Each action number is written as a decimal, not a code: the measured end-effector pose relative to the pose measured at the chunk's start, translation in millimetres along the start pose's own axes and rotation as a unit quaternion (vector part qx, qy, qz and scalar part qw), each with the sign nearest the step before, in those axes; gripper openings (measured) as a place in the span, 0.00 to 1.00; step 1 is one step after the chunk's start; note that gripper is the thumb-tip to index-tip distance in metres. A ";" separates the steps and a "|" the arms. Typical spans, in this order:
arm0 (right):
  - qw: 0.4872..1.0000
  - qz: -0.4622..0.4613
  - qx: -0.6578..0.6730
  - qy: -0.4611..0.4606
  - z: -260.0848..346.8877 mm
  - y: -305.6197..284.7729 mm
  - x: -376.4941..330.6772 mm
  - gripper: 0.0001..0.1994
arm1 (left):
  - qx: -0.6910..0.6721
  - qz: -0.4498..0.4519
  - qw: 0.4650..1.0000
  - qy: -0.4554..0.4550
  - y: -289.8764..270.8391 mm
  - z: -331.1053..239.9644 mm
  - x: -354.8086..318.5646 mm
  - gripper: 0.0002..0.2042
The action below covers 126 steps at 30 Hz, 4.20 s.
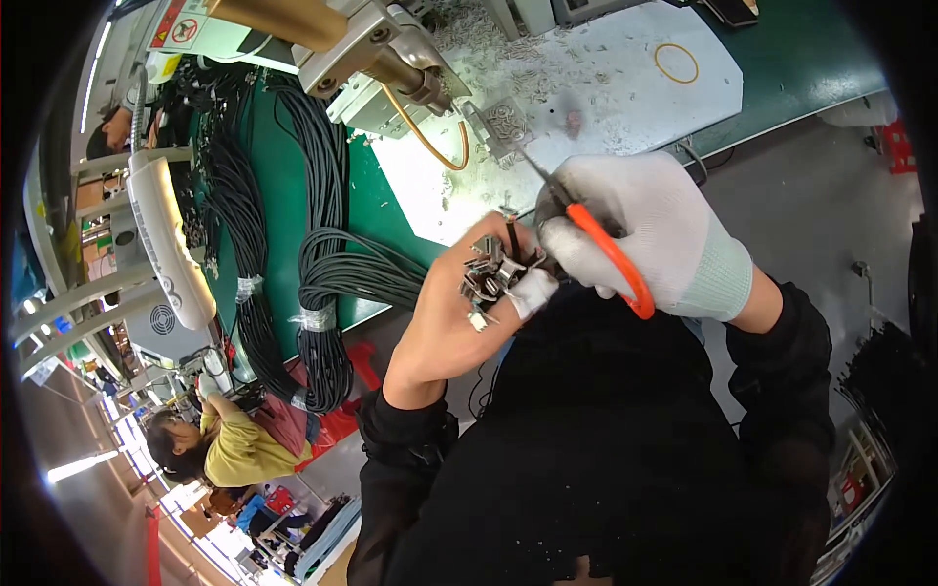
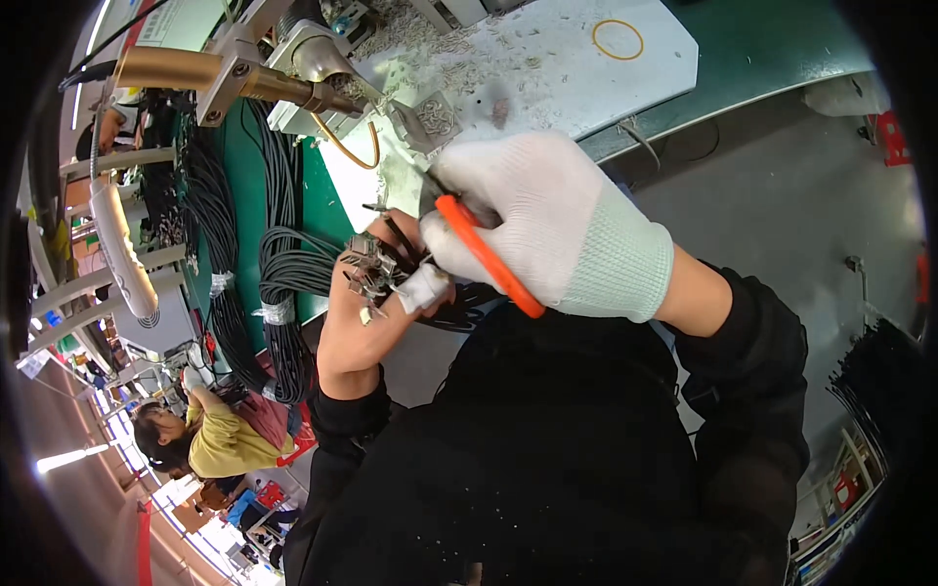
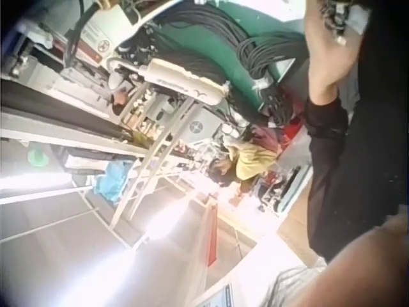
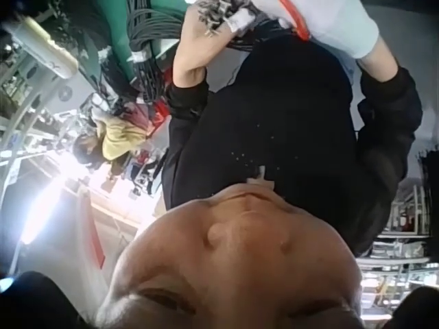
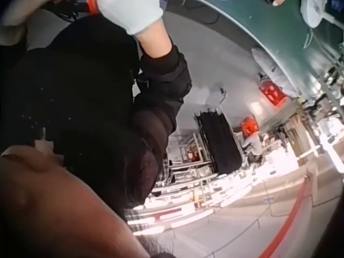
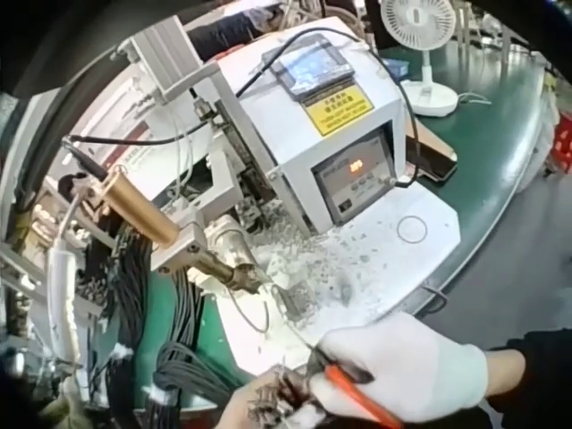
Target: The person uses shears to trim the ends of wires on a bundle of connectors, processing them one by one and placing the finished pieces on the workbench.
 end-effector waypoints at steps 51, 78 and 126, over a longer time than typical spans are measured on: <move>0.967 0.026 0.189 0.167 -22.1 24.9 -11.5 0.09 | -0.283 -0.257 0.924 0.000 -29.9 39.8 9.9 0.05; 0.951 0.092 0.255 0.151 -66.4 1.9 98.8 0.14 | 0.007 -0.185 0.981 -0.051 -84.3 30.0 69.0 0.12; 0.986 0.037 -0.116 -0.117 8.5 -21.4 -1.3 0.09 | -0.176 -0.061 0.982 -0.011 2.6 -15.4 1.5 0.09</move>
Point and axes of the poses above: each hand's wrist, its own x-axis towards the middle knuckle, its own y-axis out of the palm, z = x × y, the point moved 1 cm from there along x, towards the middle knuckle, and after that the axes turned 2 degrees about z, right-handed, at the moved point
